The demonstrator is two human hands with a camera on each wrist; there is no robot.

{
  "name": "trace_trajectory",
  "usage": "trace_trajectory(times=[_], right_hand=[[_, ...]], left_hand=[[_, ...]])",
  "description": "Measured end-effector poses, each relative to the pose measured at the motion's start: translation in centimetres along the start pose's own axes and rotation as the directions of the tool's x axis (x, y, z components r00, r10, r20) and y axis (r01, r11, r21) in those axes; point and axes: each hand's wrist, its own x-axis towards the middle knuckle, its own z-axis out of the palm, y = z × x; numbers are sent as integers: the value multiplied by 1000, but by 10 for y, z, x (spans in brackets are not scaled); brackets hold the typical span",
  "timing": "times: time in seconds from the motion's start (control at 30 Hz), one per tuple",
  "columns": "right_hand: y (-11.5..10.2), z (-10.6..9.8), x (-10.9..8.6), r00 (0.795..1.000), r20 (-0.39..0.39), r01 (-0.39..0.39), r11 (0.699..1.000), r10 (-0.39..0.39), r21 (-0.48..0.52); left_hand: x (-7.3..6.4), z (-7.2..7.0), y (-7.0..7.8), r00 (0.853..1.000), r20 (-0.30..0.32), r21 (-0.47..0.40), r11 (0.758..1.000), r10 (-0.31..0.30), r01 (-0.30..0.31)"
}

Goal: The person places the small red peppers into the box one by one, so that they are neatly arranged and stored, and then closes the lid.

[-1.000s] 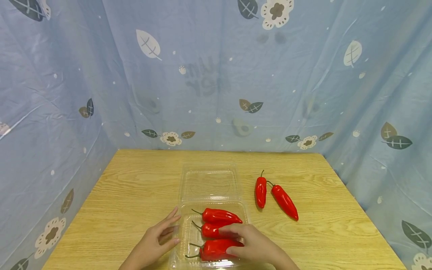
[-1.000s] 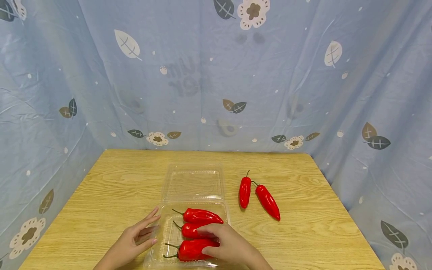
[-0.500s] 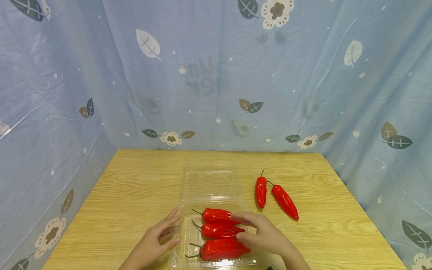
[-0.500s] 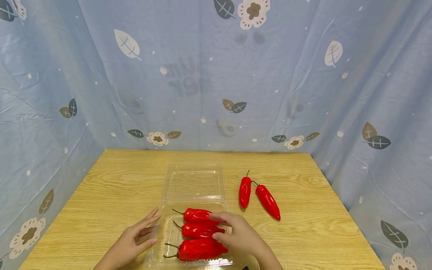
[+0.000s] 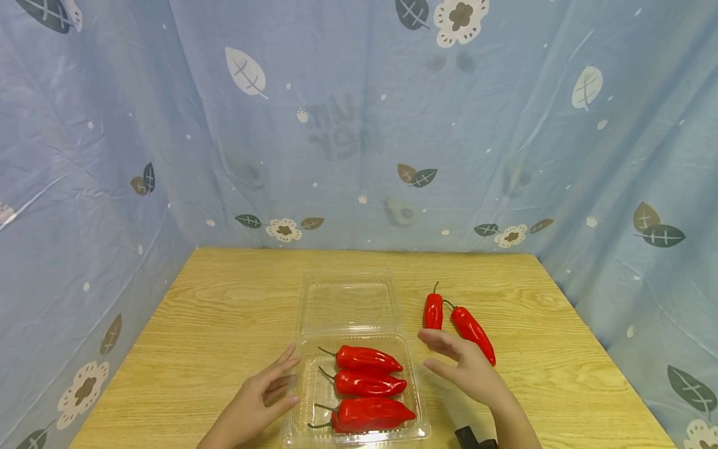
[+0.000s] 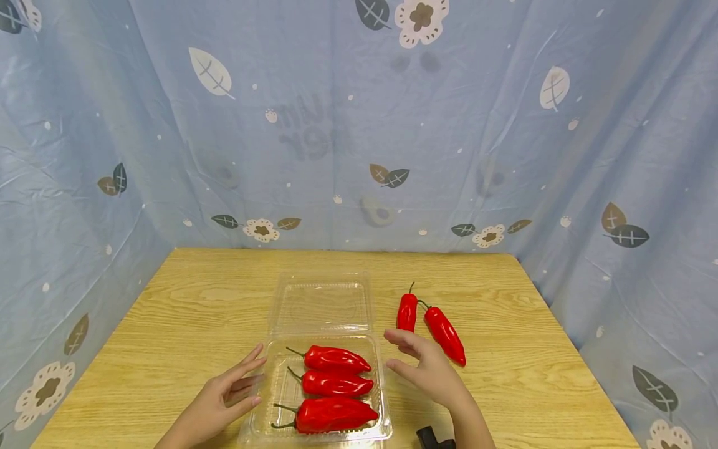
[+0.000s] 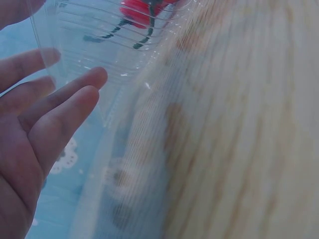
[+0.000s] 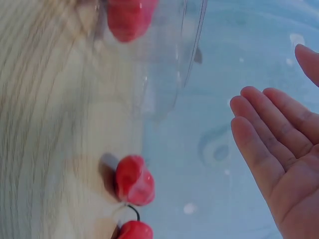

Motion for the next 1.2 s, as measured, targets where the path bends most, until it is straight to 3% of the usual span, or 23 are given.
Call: trace_trajectory(times=[0.53,0.9,1.2], right_hand=[[27,-12,5,988,-135,-76,996,71,-35],[52,-23,6,949,-270,-179,984,164,-28],[71,-37,6,921,-320,-257,964,222,-70]], left_hand=[[0,-1,2,1000,-3,-8,1000,-11,11],[0,0,-1,1000,3,-7,1000,13,-13],[0,-1,-1,1000,10,-14,1000,10,-10]])
